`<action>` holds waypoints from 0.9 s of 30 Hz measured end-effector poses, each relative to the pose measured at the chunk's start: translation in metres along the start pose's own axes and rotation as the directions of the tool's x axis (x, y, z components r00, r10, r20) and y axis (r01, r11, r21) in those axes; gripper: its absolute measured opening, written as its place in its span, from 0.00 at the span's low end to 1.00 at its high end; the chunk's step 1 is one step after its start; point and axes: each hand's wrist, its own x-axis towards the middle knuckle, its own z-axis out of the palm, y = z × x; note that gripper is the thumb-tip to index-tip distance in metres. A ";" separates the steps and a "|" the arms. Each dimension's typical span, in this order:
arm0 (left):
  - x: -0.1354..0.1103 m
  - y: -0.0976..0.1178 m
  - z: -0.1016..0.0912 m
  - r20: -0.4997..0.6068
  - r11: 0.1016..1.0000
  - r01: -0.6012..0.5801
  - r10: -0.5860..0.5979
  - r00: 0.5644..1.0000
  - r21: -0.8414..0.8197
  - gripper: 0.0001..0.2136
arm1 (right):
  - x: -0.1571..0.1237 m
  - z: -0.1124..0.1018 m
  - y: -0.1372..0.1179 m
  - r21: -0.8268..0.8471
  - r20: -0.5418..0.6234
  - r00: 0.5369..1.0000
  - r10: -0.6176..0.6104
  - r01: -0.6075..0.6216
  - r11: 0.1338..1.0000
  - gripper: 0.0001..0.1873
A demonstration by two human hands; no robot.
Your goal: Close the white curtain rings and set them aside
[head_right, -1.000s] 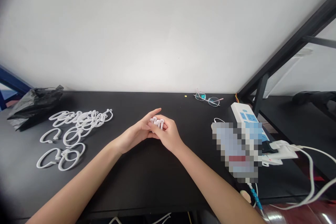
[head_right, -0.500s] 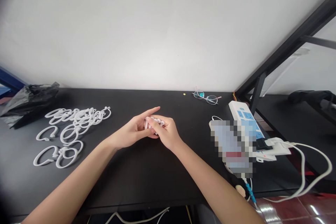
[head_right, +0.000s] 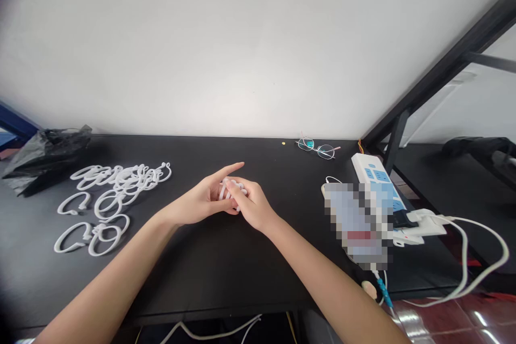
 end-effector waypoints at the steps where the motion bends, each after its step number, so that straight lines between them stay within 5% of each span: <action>1: 0.000 0.001 0.000 0.004 1.000 0.005 -0.005 1.000 0.000 0.36 | 0.000 0.000 0.000 0.010 0.001 1.000 0.005 -0.005 1.000 0.21; 13: 0.000 0.006 -0.003 -0.076 0.994 -0.022 0.014 0.997 -0.109 0.33 | -0.002 0.000 0.002 0.017 -0.240 0.967 -0.086 0.093 0.996 0.19; 27: 0.001 0.006 0.002 -0.066 0.997 0.008 -0.014 0.998 -0.080 0.34 | -0.006 -0.003 0.005 -0.227 -0.173 0.957 -0.234 0.192 0.955 0.22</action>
